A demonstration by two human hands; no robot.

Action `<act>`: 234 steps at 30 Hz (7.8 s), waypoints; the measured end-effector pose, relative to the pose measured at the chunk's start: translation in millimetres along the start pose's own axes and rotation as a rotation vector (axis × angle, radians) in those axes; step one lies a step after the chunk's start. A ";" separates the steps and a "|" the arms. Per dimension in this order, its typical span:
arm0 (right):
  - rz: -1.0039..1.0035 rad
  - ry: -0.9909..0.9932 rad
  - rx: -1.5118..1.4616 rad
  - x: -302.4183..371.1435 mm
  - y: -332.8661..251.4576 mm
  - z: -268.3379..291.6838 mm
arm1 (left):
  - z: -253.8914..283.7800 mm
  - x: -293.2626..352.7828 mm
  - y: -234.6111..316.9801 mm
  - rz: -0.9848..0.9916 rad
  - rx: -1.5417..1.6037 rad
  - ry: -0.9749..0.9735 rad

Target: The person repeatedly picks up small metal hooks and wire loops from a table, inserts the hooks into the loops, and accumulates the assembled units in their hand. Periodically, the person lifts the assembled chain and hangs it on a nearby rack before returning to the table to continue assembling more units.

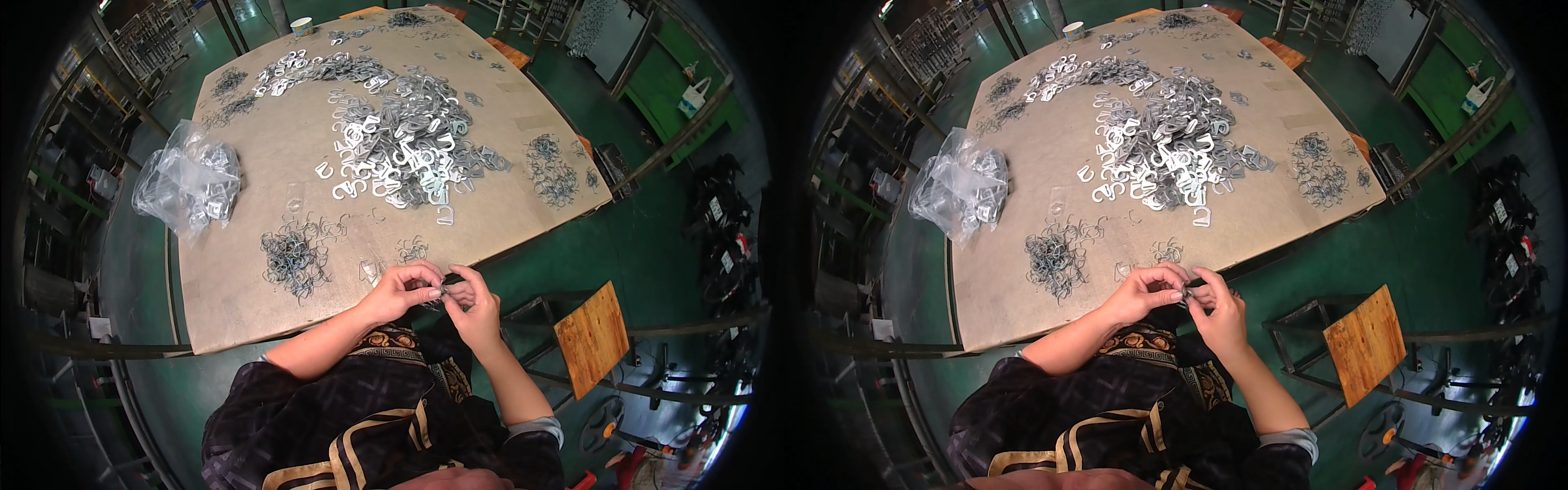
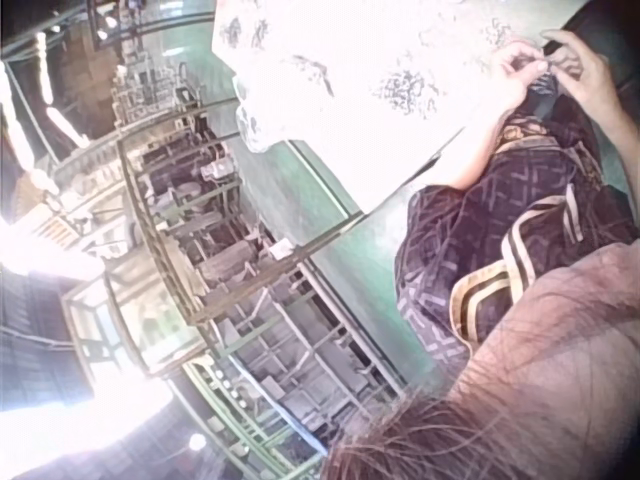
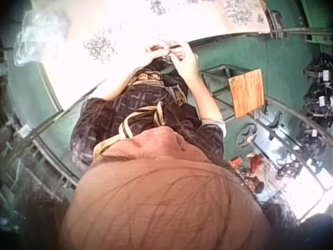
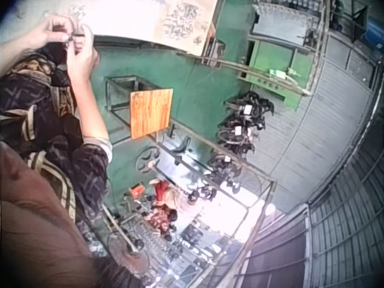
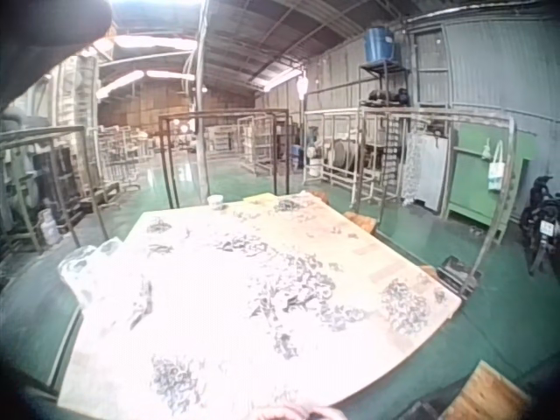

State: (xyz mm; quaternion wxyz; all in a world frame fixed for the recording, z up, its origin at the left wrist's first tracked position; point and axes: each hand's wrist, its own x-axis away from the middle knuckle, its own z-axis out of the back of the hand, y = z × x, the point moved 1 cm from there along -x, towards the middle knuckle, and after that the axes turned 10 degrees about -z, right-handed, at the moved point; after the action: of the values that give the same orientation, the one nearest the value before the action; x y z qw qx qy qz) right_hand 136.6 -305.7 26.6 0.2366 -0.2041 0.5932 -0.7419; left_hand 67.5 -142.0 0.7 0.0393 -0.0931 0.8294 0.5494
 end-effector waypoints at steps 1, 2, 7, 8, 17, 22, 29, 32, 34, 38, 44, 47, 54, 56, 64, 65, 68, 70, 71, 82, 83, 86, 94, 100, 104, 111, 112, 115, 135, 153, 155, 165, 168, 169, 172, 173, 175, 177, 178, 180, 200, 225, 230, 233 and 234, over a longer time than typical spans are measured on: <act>0.005 -0.003 -0.009 -0.1 0.1 -0.5 | 1.4 0.4 -4.1 -0.007 -0.008 -0.002; 0.011 -0.014 0.019 0.1 0.4 -1.0 | 2.0 1.2 -6.3 -0.015 -0.016 -0.003; 0.054 -0.087 0.023 -2.9 -0.6 1.9 | -1.5 5.7 2.1 -0.099 -0.148 -0.003; 0.097 -0.091 -0.020 -7.3 0.7 7.0 | -3.0 7.4 6.5 -0.141 -0.219 -0.011; -0.092 0.319 0.662 -127.7 82.2 0.0 | -17.8 22.1 8.8 -0.168 -0.301 -0.108; -0.074 0.457 0.768 -148.4 85.1 -26.3 | -22.9 27.4 8.3 -0.176 -0.365 -0.141; -0.076 0.176 0.131 -128.8 63.6 -21.6 | -18.4 29.1 -1.0 -0.180 -0.375 -0.054; -0.221 -0.066 -0.196 -91.6 24.7 -16.9 | -13.0 29.7 0.0 -0.175 -0.327 0.034; -0.233 -0.133 -0.244 -71.4 10.5 -11.9 | -10.5 29.4 1.2 -0.178 -0.427 0.085; -0.196 -0.146 -0.171 -46.5 -6.5 -5.1 | -10.9 26.8 5.2 -0.198 -0.487 0.119; -0.115 -0.099 -0.130 -28.6 -15.9 -8.8 | -11.0 27.7 4.8 -0.187 -0.635 0.103; 0.048 -0.033 0.121 -20.4 -16.7 -7.4 | -8.7 28.9 5.4 -0.152 -0.681 0.077; 0.122 0.045 0.163 -5.9 -14.3 -2.4 | 73.0 11.3 34.8 0.029 -1.511 0.418; 0.099 0.032 0.164 -5.5 -14.2 0.4 | 120.3 13.7 2.8 0.014 -1.805 0.503; 0.069 0.026 0.096 -3.8 0.0 4.2 | 116.8 5.3 30.7 -0.163 -1.436 0.551; 0.066 0.019 0.092 -4.2 0.0 4.6 | 121.0 5.9 33.5 -0.124 -1.456 0.535; 0.061 0.001 0.111 -5.4 -0.1 4.7 | 123.6 4.6 33.4 -0.083 -1.508 0.441; 0.057 -0.004 0.118 -5.4 -0.5 4.0 | 112.0 -1.3 24.5 -0.150 -1.538 0.325; 0.055 -0.007 0.121 -5.3 -0.6 3.4 | 106.2 -4.5 19.8 -0.183 -1.552 0.267; -0.009 -0.004 0.096 -3.1 5.4 1.2 | 58.3 -80.6 -32.5 -0.215 -1.928 -0.163; -0.018 0.002 0.082 -2.9 6.9 1.2 | 55.5 -84.0 -32.5 -0.178 -1.966 -0.176; 0.001 -0.010 0.089 -4.1 12.3 2.9 | 61.7 -92.1 -38.7 -0.265 -1.983 -0.157; -0.059 0.038 0.038 -5.3 16.4 5.7 | 42.8 -62.0 24.2 0.022 -0.842 0.011; -0.029 0.054 0.078 -5.9 15.6 3.2 | 5.6 -24.1 35.4 -0.102 -0.570 -0.172; -0.010 0.048 0.097 -5.4 12.1 0.3 | -0.7 -21.1 26.3 -0.176 -0.680 -0.103; 0.146 -0.046 -0.018 -15.5 9.8 13.0 | -7.0 -9.2 16.9 -0.155 -0.443 -0.100; 0.133 -0.038 -0.045 -24.4 19.9 21.3 | -8.6 -6.9 20.2 -0.147 -0.457 -0.101; 0.098 0.051 0.183 -62.9 40.5 27.4 | -13.8 -3.3 26.6 -0.159 -0.509 -0.145; 0.001 -0.016 -0.092 -107.0 37.3 0.5 | -13.6 7.4 18.9 -0.123 -0.599 -0.038; 0.170 0.081 0.220 -13.9 -12.9 4.3 | -6.9 5.3 7.4 -0.217 -0.861 0.005; 0.208 0.100 0.253 -12.5 -11.5 4.9 | 11.0 -2.5 12.6 -0.218 -0.860 0.070; 0.198 0.132 0.292 -8.6 -7.2 7.4 | 79.1 -43.3 -16.7 -0.143 -1.957 -0.154; 0.162 0.132 0.260 -8.7 -4.5 6.8 | 67.2 -50.2 -7.3 -0.044 -1.978 -0.284; 0.163 0.132 0.248 -8.6 -3.5 7.2 | 68.3 -52.1 -7.1 -0.055 -1.985 -0.287; 0.141 0.125 0.205 -7.5 -3.0 8.1 | 76.4 -59.1 -10.0 -0.071 -1.983 -0.259; 0.140 0.129 0.198 -7.0 -1.9 8.5 | 80.8 -61.1 -9.2 -0.066 -1.967 -0.225; 0.133 0.137 0.183 -4.9 1.6 9.6 | 80.6 -60.7 -4.5 -0.081 -1.847 -0.178; 0.176 0.123 0.215 -6.6 4.8 11.9 | 72.6 -57.6 6.1 -0.116 -1.640 -0.151; 0.201 0.113 0.231 -7.5 5.0 12.6 | 77.6 -56.3 7.3 -0.074 -1.681 -0.128; 0.147 0.120 0.208 -5.6 4.4 12.3 | 91.9 -54.5 6.2 0.009 -1.762 -0.081; 0.056 0.097 0.162 -6.2 8.0 4.4 | 50.3 -46.0 23.0 -0.011 -1.141 0.000; 0.152 0.136 0.296 -88.1 37.3 2.0 | -10.8 23.9 -2.2 -0.604 -0.587 0.040; 0.347 0.152 0.655 -160.0 61.1 -42.6 | -13.6 26.6 1.4 -0.607 -0.584 0.005; 0.216 0.078 0.770 -187.4 64.8 -53.3 | -12.1 28.2 3.3 -0.609 -0.589 -0.006; 0.147 0.064 0.739 -195.0 72.0 -53.0 | -11.4 28.6 3.5 -0.608 -0.588 -0.010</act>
State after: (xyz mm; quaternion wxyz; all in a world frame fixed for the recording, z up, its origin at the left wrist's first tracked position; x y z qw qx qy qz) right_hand 270.4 -161.8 -59.3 0.3283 -0.0387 0.3056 -0.8930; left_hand 39.3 -154.4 3.6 0.1754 -0.3384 0.5719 0.7264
